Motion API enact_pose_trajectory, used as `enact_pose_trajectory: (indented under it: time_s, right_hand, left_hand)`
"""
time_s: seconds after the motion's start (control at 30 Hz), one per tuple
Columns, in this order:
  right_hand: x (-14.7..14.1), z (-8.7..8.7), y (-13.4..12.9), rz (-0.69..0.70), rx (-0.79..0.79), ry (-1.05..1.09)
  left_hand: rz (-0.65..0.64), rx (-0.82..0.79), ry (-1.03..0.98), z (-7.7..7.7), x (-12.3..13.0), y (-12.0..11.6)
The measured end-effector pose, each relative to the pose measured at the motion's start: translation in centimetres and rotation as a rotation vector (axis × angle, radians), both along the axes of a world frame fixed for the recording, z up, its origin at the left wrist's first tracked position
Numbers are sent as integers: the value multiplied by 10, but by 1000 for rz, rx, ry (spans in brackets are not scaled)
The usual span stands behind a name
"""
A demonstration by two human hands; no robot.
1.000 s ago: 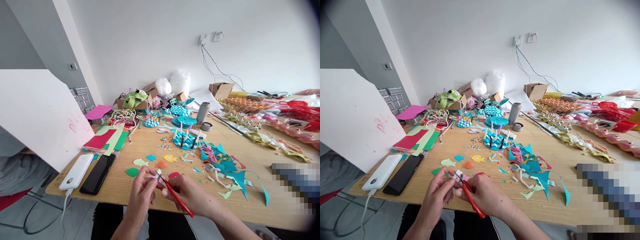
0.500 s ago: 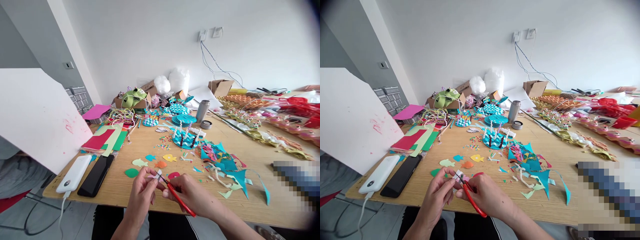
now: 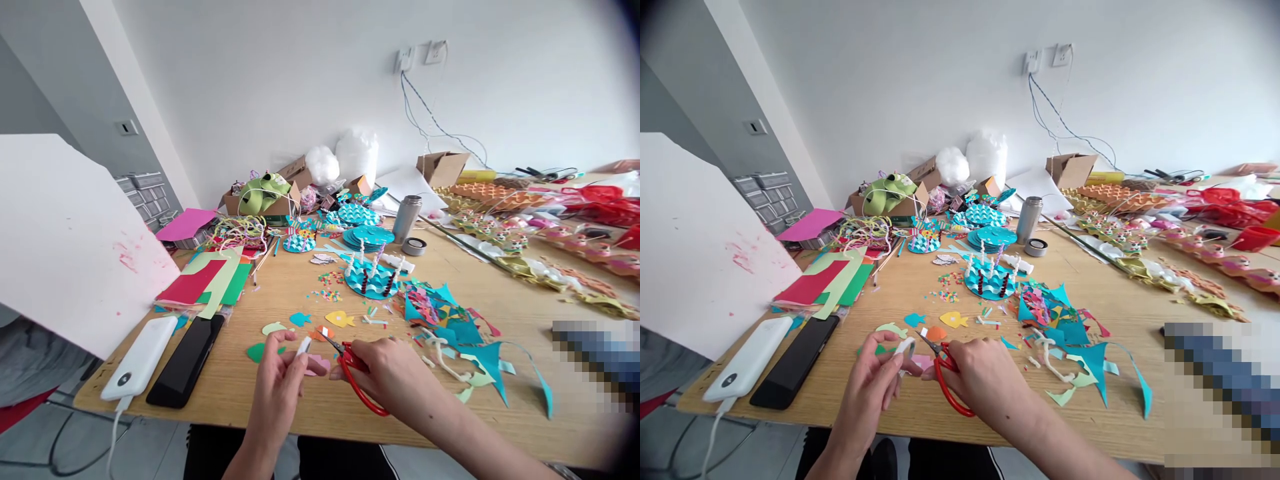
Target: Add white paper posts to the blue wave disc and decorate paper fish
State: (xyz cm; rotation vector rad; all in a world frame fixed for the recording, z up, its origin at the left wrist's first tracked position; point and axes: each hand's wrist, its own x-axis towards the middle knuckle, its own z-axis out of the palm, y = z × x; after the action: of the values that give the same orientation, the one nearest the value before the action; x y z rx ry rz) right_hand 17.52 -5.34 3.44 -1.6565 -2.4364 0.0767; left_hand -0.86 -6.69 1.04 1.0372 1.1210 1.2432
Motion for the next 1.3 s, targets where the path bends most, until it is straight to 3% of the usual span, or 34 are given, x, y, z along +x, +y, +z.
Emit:
enact_pose_trajectory:
  time_s: [0.17,0.4,0.6,0.9,1.03,1.2,1.3]
  right_hand:
    - [0,4,0,82,182,-148]
    - [-4,6,-1,277,378,-176]
    - [-4,0,-2,294,403,-180]
    - [-1,-1,-5,284,290,-230]
    - [-5,1,-9,265,193,-271]
    - [-1,1,-15,281,14,-342]
    - [25,-9,-15,101,3,-288]
  left_hand:
    - [102,21,-87,10,-4,12]
    - [-1,-13,-48,13,-1,26]
    - [-47,-43,7,16,0,25]
    - [-111,-68,20,15,-2,23]
    - [-127,-4,55,13,-2,21]
    - [-20,64,63,12,-3,20]
    - [69,33,-22,10,-6,22]
